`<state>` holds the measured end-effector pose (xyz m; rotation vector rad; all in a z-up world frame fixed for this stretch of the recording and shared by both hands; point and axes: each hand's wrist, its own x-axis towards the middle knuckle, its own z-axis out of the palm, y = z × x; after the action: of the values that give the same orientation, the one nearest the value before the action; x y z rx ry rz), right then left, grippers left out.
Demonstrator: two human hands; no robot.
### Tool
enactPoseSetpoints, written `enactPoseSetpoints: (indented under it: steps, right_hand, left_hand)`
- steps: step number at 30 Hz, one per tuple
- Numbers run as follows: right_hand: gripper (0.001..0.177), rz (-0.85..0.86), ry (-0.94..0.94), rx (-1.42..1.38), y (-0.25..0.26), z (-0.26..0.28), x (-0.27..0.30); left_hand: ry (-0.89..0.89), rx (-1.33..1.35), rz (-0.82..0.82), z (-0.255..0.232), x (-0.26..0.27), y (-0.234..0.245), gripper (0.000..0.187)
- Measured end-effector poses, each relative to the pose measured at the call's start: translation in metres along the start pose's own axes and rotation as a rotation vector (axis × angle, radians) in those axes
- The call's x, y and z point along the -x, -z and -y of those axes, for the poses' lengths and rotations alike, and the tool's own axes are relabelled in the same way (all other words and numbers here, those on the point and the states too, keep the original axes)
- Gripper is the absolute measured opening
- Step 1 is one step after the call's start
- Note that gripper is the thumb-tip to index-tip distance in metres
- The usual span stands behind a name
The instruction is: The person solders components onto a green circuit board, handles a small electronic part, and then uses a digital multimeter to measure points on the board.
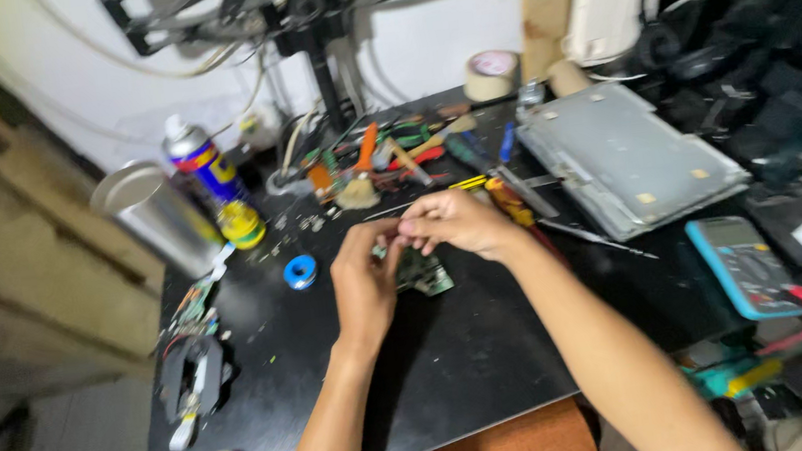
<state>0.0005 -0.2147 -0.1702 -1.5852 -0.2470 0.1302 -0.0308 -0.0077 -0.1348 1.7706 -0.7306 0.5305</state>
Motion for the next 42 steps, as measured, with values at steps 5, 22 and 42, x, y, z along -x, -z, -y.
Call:
enactPoseSetpoints:
  steps: [5,22,42]
  right_hand:
    - [0.027,-0.108,0.074,0.04,0.015,0.013,0.03]
    - [0.034,-1.144,-0.333,1.256,0.127,0.065,0.255]
    - [0.07,-1.063,0.127,0.791,0.104,0.114,0.261]
  left_hand:
    - [0.09,0.021,0.064,-0.014,-0.01,-0.025,0.013]
    - [0.566,0.726,0.891,-0.097,0.048,-0.265,0.02]
    - [0.768,1.031,0.738,-0.107,0.001,-0.238,0.011]
